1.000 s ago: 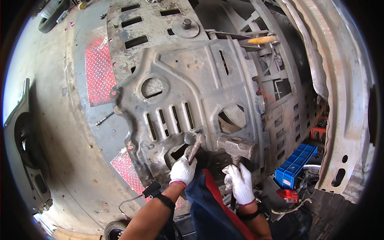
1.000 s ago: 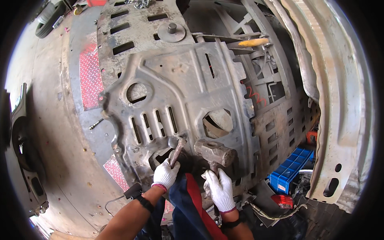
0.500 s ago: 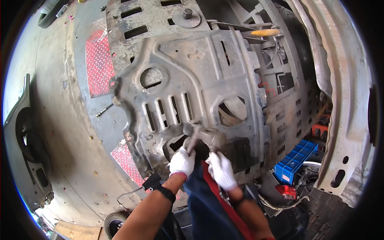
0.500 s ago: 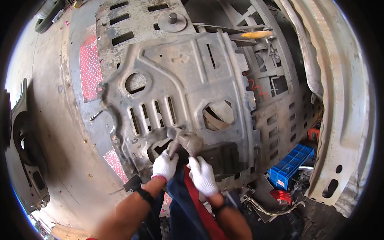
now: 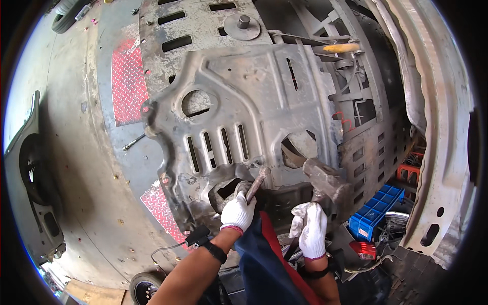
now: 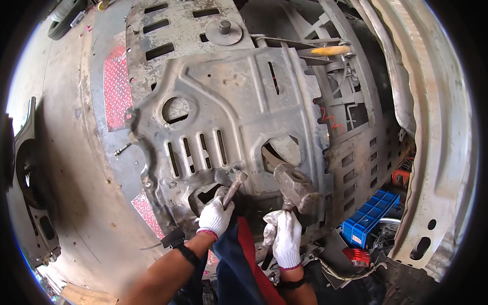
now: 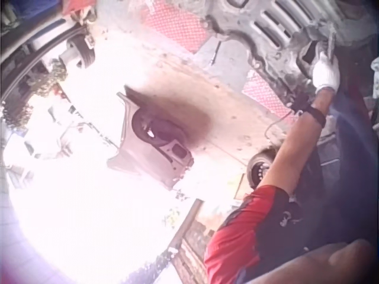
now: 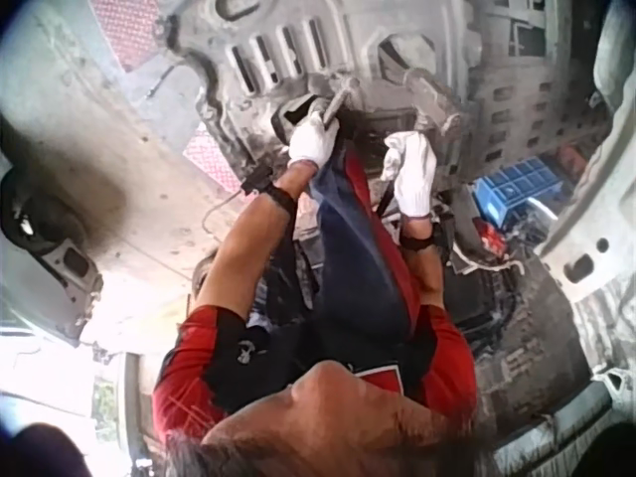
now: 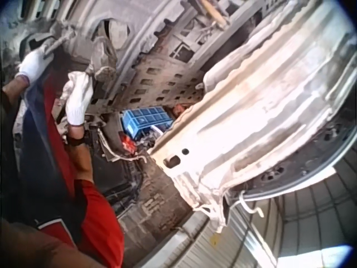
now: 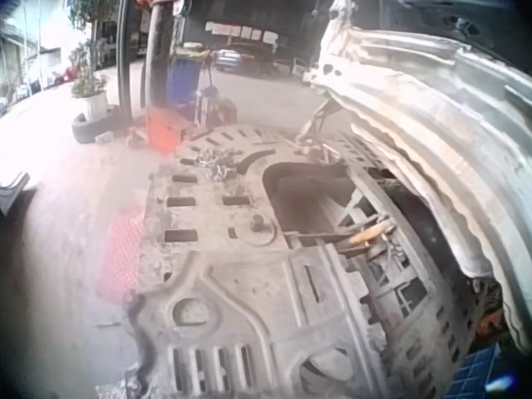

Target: Using a hammer and a heavy metal block to straighten out dents and bends in a vehicle skid plate.

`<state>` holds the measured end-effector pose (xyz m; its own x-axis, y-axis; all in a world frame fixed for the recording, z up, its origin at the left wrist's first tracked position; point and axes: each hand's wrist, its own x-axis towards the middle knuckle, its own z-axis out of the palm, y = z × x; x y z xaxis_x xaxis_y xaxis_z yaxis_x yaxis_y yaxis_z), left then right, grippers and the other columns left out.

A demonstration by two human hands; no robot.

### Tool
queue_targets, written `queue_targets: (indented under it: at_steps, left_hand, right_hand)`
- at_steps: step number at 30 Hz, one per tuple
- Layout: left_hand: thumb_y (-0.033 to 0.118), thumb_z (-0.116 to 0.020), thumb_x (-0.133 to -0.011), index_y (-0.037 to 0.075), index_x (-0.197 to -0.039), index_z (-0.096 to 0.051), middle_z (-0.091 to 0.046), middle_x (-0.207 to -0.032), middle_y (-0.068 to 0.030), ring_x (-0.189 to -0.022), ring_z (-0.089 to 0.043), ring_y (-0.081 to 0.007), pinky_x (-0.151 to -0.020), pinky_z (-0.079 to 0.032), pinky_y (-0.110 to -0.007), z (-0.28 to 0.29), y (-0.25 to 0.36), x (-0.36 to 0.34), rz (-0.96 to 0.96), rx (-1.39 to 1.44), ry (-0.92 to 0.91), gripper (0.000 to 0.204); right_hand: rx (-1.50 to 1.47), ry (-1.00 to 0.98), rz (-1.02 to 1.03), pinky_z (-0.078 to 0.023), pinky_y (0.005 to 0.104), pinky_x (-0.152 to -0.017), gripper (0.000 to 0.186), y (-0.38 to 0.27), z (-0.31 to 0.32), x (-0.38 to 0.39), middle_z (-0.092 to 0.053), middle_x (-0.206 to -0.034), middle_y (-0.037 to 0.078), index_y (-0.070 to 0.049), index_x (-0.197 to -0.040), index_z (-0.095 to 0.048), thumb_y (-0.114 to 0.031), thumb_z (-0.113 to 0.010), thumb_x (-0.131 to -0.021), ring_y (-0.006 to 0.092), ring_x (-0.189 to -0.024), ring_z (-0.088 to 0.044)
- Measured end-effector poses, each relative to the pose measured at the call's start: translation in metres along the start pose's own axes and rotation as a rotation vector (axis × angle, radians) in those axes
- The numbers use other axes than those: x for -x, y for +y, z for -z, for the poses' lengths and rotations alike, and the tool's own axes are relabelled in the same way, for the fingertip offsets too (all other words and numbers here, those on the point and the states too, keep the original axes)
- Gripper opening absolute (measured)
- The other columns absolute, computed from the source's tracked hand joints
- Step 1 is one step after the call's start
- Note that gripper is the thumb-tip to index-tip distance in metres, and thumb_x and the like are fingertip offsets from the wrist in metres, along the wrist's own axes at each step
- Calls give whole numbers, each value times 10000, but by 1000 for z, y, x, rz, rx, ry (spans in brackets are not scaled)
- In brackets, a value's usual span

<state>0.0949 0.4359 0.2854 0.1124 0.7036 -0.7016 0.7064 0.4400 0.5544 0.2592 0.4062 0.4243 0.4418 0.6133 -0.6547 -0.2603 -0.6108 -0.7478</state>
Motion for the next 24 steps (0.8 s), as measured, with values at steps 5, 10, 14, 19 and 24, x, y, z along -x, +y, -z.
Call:
queue_targets:
  at_steps: [5, 10, 14, 19, 24]
  left_hand:
    - [404, -593, -971, 43, -1206, -642, -712, -939, -276, -916, -697, -461, -818, -544, -528, 0, -2, -3, -27, 81, 38, 433]
    - [401, -599, -966, 54, -1258, -630, -712, -949, -283, -938, -694, -463, -842, -541, -526, 3, 4, -5, -27, 116, 50, 455]
    - [404, -602, -961, 36, -1220, -643, -706, -957, -306, -954, -689, -475, -857, -537, -532, 1, 4, -5, -1, 139, 40, 452]
    - [452, -598, -966, 17, -1050, -655, -704, -903, -302, -918, -695, -479, -828, -544, -540, -1, -5, -6, -4, 8, -16, 446]
    - [453, -584, -978, 36, -1171, -624, -715, -927, -287, -904, -706, -460, -804, -555, -545, 14, -1, 15, 48, -24, -87, 461]
  right_hand:
    - [26, 24, 81, -423, 301, -415, 465, -28, 0, 16, -575, -648, 71, 9, -964, -622, -410, -463, -1088, 150, -452, -514]
    - [110, -176, 337, -460, 318, -469, 435, -14, -2, 35, -583, -674, 91, 46, -983, -626, -378, -555, -1046, 175, -549, -567]
    - [254, -243, -168, -405, 253, -457, 353, 51, -19, -19, -575, -685, 5, -42, -981, -629, -347, -497, -1099, 87, -522, -509]
    - [128, -222, -271, -455, 247, -444, 365, 40, -10, -11, -598, -705, 24, -31, -986, -618, -367, -521, -1090, 84, -518, -553]
    - [96, -286, -153, -454, 234, -465, 340, 15, -6, 1, -578, -696, 31, 1, -991, -621, -309, -524, -1091, 97, -538, -561]
